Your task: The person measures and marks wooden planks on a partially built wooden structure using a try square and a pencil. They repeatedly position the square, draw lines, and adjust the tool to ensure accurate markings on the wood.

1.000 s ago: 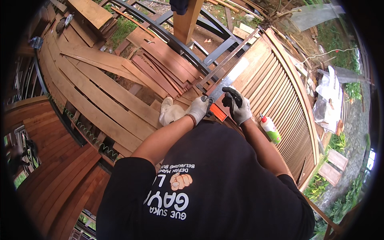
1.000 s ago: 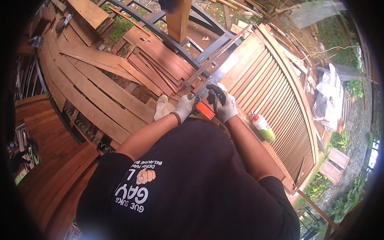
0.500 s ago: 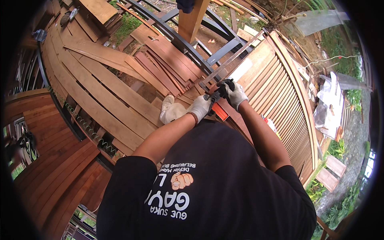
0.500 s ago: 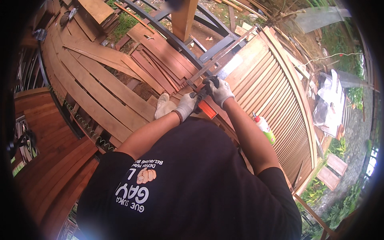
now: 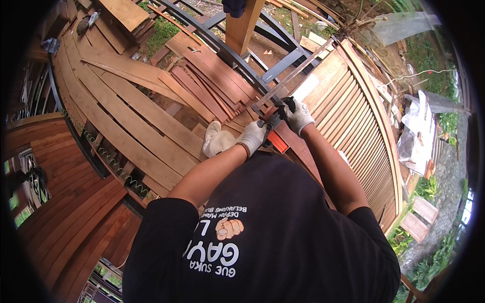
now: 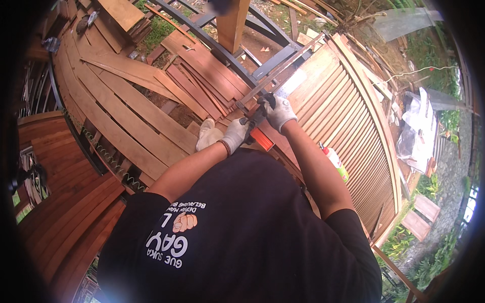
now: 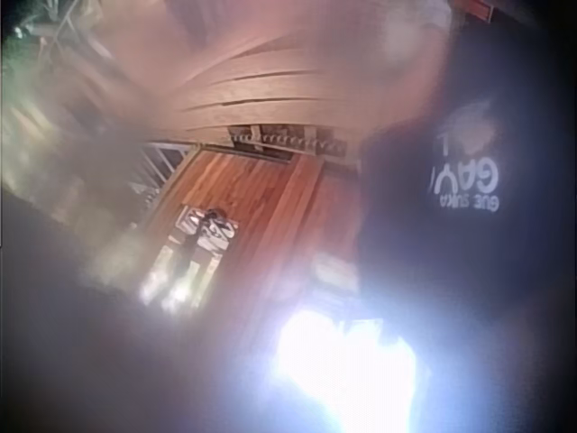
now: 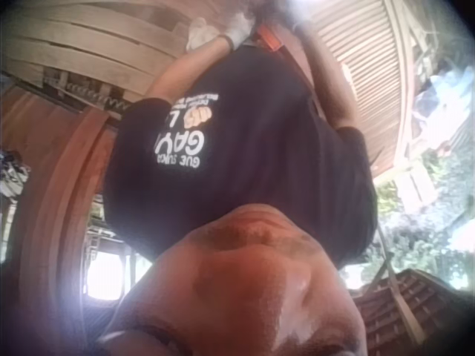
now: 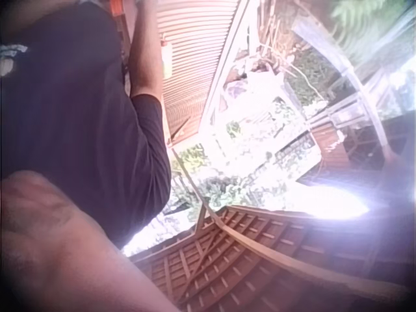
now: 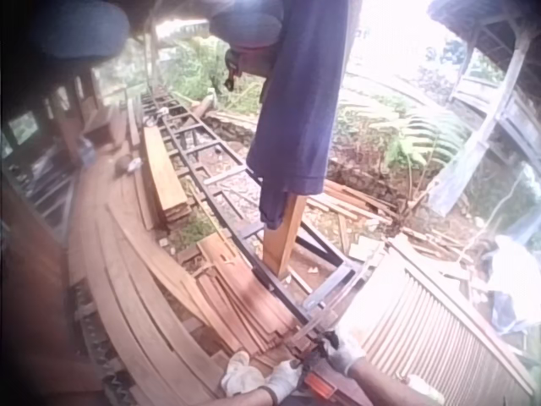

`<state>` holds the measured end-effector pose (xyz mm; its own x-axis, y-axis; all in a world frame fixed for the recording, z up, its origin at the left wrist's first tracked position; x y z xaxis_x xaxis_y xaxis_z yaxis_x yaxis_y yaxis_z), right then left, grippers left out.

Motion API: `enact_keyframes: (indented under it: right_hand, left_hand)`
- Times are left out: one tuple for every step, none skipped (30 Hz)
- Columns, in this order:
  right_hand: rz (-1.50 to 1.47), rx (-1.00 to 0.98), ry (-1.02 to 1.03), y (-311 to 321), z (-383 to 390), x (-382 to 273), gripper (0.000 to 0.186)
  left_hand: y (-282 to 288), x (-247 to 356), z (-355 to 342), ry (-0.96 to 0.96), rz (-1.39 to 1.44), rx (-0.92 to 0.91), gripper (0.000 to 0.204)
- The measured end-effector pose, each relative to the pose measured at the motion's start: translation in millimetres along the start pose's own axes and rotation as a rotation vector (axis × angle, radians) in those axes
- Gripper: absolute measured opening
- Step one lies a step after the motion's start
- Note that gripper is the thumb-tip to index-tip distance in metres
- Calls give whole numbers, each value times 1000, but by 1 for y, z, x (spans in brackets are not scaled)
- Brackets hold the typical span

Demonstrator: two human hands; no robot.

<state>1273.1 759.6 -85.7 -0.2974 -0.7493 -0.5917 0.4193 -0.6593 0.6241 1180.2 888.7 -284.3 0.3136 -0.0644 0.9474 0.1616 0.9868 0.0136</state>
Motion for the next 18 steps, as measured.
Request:
enact_keyframes:
  right_hand:
    - [45, 44, 22, 5, -7, 8, 24]
    - [90, 88, 44, 9, -14, 16, 24]
    - [117, 125, 56, 13, -22, 17, 24]
    - [119, 153, 74, 18, -25, 19, 24]
    - [121, 183, 92, 22, -27, 23, 24]
    - [119, 211, 108, 25, -28, 24, 25]
    - [-70, 155, 31, 28, -23, 19, 27]
    - [-246, 116, -25, 34, -14, 16, 27]
    - [-309, 178, -21, 40, -4, 16, 27]
    - [-370, 230, -14, 43, 5, 11, 27]
    - [-360, 247, 0, 43, 16, 6, 27]
    - [-463, 250, 35, 37, 22, 16, 37]
    - [-448, 220, 17, 33, 29, 17, 38]
    - [-435, 190, -2, 29, 36, 19, 39]
    - [-392, 205, 6, 23, 42, 31, 39]
    - [-479, 187, -32, 14, 47, 36, 37]
    - [-488, 184, -49, 11, 52, 41, 35]
    - [-498, 183, -71, 8, 57, 42, 32]
  left_hand:
    - [-1, 4, 2, 29, -19, 5, 25]
    - [-2, 8, 3, 50, -21, 7, 25]
    - [-1, 10, 4, 68, -22, 15, 26]
    - [-1, 11, 4, 78, -5, 19, 26]
    - [-1, 13, 5, 93, 28, 11, 25]
    - [0, 16, 6, 109, 59, 3, 25]
    - [3, 27, 9, 129, 110, -10, 25]
    - [5, 39, 12, 149, 160, -25, 24]
    - [6, 49, 13, 165, 188, -26, 24]
    - [7, 54, 16, 186, 219, -17, 24]
    - [9, 59, 19, 207, 248, -9, 24]
    - [8, 65, 20, 204, 261, -21, 24]
    - [9, 67, 21, 203, 274, -22, 24]
    - [11, 70, 21, 202, 286, -24, 25]
    - [8, 74, 23, 215, 301, -40, 24]
    - [8, 75, 23, 229, 315, -40, 24]
    - [9, 76, 23, 242, 330, -39, 24]
    - [8, 77, 24, 235, 329, -28, 24]
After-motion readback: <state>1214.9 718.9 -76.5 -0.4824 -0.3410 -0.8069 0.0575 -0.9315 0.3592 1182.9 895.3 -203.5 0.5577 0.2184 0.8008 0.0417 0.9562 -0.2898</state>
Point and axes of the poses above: each hand's wrist, its own z-axis away from the middle knuckle, its own y-axis out of the back of the hand, x = y × z, the point moved 3 cm from there along -z, towards the middle knuckle, and after that the axes turned 14 degrees about -y, right-handed, at the moved point
